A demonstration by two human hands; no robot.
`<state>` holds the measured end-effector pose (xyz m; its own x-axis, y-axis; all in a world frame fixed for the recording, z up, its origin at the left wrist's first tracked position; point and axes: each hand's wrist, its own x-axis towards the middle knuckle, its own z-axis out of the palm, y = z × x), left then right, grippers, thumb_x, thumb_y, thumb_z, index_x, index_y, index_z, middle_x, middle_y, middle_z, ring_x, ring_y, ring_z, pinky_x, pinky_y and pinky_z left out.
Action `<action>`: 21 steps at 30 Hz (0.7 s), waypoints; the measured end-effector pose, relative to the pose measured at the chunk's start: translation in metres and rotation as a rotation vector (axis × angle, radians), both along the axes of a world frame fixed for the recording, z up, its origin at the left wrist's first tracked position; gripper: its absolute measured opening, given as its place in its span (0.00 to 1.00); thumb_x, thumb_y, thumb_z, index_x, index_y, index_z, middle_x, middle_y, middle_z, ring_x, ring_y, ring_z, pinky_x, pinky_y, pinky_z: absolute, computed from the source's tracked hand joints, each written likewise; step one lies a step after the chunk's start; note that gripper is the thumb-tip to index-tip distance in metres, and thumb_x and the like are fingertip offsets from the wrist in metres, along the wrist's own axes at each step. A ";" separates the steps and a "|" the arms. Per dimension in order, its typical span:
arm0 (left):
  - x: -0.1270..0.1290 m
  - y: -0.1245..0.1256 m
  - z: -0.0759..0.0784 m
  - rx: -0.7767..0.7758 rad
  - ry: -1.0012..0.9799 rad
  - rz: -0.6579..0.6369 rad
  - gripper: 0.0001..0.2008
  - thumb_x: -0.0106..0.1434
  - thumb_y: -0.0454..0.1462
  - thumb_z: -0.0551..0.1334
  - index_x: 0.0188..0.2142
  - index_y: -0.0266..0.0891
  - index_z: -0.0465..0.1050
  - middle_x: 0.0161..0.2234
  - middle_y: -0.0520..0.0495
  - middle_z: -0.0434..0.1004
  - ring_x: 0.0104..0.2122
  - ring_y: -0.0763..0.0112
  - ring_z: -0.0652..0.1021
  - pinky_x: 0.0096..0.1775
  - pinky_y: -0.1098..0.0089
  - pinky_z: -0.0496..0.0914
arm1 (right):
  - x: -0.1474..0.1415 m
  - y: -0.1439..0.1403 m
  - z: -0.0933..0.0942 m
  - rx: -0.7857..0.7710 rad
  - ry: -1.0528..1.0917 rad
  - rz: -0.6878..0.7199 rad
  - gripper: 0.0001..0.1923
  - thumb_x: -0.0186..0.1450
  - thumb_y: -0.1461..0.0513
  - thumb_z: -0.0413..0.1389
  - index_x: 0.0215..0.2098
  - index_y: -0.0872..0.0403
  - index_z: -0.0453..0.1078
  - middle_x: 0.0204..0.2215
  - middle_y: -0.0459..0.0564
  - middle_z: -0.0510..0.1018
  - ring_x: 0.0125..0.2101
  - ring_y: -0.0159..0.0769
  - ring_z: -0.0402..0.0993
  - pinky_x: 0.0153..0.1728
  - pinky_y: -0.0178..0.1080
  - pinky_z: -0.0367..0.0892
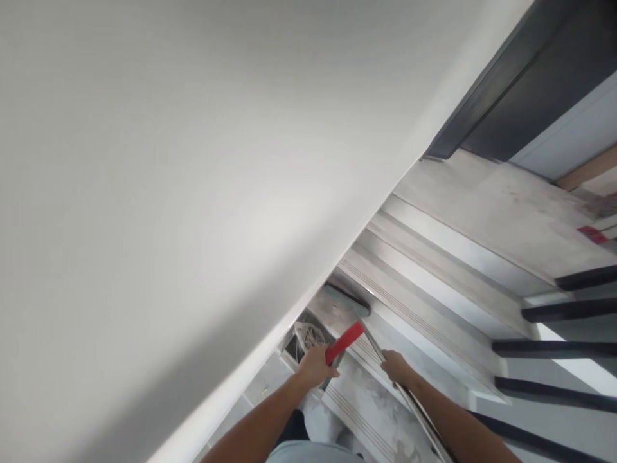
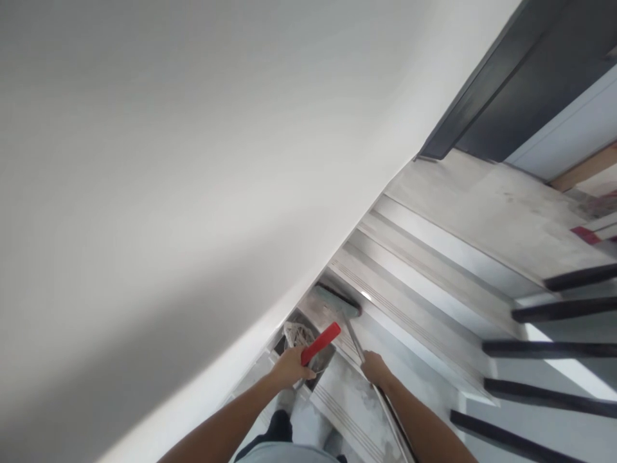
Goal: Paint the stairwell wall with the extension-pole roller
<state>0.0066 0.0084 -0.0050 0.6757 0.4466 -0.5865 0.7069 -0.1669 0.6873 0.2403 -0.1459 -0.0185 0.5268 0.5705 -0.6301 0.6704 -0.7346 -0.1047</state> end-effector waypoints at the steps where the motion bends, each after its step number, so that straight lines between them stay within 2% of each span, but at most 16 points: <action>1: 0.000 0.000 0.000 -0.001 -0.002 0.003 0.17 0.44 0.41 0.71 0.33 0.38 0.73 0.32 0.49 0.79 0.34 0.65 0.77 0.30 0.72 0.61 | 0.003 -0.007 0.001 -0.018 0.015 -0.024 0.12 0.57 0.71 0.50 0.36 0.59 0.72 0.32 0.55 0.79 0.32 0.36 0.77 0.31 0.32 0.67; 4: 0.001 0.000 -0.001 -0.008 -0.014 0.005 0.18 0.44 0.40 0.71 0.34 0.38 0.73 0.33 0.48 0.79 0.34 0.65 0.77 0.30 0.72 0.61 | 0.007 -0.011 0.004 -0.056 0.037 -0.099 0.15 0.61 0.70 0.45 0.40 0.61 0.71 0.29 0.55 0.78 0.25 0.33 0.75 0.26 0.32 0.66; 9: 0.001 0.001 -0.001 -0.013 -0.025 0.000 0.16 0.43 0.40 0.71 0.32 0.38 0.73 0.31 0.49 0.79 0.33 0.65 0.77 0.30 0.72 0.61 | -0.009 0.015 0.001 -0.054 0.017 -0.012 0.13 0.56 0.70 0.51 0.37 0.60 0.73 0.33 0.56 0.79 0.38 0.39 0.76 0.37 0.34 0.68; 13: 0.000 0.000 -0.001 -0.005 -0.022 0.001 0.17 0.44 0.41 0.71 0.34 0.39 0.73 0.32 0.49 0.79 0.33 0.65 0.77 0.30 0.72 0.61 | -0.001 -0.020 0.010 -0.056 0.065 0.063 0.20 0.58 0.70 0.50 0.47 0.60 0.72 0.41 0.59 0.78 0.42 0.41 0.76 0.39 0.35 0.69; 16: 0.000 0.000 -0.001 -0.002 -0.019 -0.003 0.18 0.43 0.41 0.71 0.34 0.39 0.74 0.32 0.49 0.79 0.33 0.64 0.77 0.30 0.72 0.62 | 0.011 -0.034 0.014 -0.062 0.047 -0.005 0.24 0.61 0.70 0.47 0.55 0.63 0.67 0.46 0.61 0.77 0.41 0.40 0.77 0.37 0.34 0.70; 19: 0.001 0.000 0.000 0.001 -0.018 -0.004 0.19 0.43 0.41 0.71 0.36 0.39 0.75 0.33 0.48 0.80 0.35 0.63 0.78 0.30 0.71 0.62 | 0.005 -0.012 0.003 -0.106 0.037 -0.017 0.21 0.63 0.71 0.44 0.52 0.65 0.69 0.44 0.63 0.77 0.40 0.40 0.78 0.36 0.33 0.71; 21: 0.000 0.000 0.001 0.003 -0.010 -0.002 0.21 0.43 0.41 0.71 0.38 0.38 0.75 0.35 0.47 0.80 0.36 0.62 0.78 0.31 0.71 0.63 | -0.007 0.001 -0.009 -0.126 0.023 0.034 0.21 0.62 0.72 0.44 0.50 0.66 0.70 0.45 0.64 0.77 0.44 0.41 0.76 0.40 0.34 0.70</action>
<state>0.0071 0.0080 -0.0039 0.6825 0.4474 -0.5779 0.6994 -0.1705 0.6941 0.2334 -0.1453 -0.0271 0.4931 0.5033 -0.7096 0.6937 -0.7197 -0.0283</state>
